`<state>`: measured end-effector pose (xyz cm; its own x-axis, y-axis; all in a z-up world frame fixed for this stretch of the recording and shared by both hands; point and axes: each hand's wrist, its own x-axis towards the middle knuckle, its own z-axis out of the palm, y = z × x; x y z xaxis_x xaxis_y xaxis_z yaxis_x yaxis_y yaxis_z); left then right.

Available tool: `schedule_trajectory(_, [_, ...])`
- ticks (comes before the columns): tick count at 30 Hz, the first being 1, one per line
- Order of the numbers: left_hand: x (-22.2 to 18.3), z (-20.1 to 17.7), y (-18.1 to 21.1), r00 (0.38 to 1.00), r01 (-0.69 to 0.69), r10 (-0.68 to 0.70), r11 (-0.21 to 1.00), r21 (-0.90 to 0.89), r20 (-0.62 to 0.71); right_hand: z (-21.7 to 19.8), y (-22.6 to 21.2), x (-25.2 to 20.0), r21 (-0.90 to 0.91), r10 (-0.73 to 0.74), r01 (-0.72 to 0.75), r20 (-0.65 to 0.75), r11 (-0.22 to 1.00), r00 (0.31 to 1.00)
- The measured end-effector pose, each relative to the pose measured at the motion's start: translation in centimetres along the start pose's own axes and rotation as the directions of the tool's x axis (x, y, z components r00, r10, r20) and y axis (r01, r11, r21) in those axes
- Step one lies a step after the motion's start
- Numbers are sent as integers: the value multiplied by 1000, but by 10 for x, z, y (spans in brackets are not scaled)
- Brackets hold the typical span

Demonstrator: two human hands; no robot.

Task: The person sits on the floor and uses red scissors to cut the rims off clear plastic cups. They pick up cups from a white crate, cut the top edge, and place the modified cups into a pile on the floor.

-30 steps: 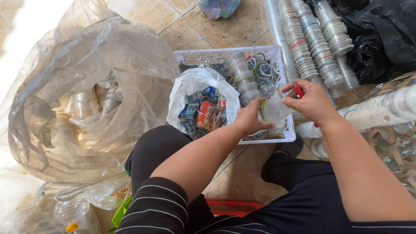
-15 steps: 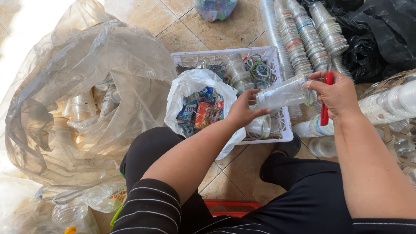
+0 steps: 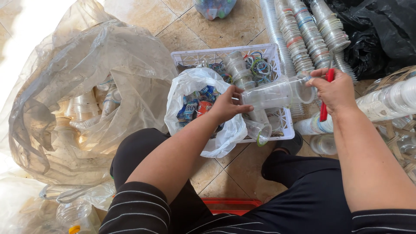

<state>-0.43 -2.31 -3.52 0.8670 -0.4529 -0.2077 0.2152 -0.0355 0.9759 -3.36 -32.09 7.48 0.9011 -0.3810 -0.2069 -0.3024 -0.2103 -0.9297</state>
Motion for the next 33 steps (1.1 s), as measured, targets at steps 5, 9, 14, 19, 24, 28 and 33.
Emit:
schedule_trajectory(5, [-13, -33, 18, 990, 130, -119, 979, 155, -74, -17, 45, 24, -243, -133, 112, -71, 963, 989])
schedule_trajectory(9, [-23, -69, 20, 982, 181, -164, 962, 207, -96, -2, 50, 21, -322, -75, 42, -93, 946, 993])
schedule_trajectory(14, [-46, -109, 25, 989, 144, -142, 988, -52, 47, 12, 79, 36, -346, -128, 104, -47, 932, 991])
schedule_trajectory(19, [-70, -132, 37, 971, 205, -176, 961, -187, 162, 31, 114, 47, -522, -142, 148, 52, 840, 989])
schedule_trajectory(24, [-74, -138, 33, 978, 131, -87, 965, -229, 191, 54, 159, 65, -722, -9, 79, 100, 688, 995])
schedule_trajectory(28, [-72, -141, 50, 994, 101, -107, 955, 278, 3, 75, 144, 62, -654, 45, 57, 138, 754, 989])
schedule_trajectory(33, [-65, -132, 49, 981, 91, 105, 486, 869, -161, 129, 70, -10, -314, -47, 162, 343, 936, 938])
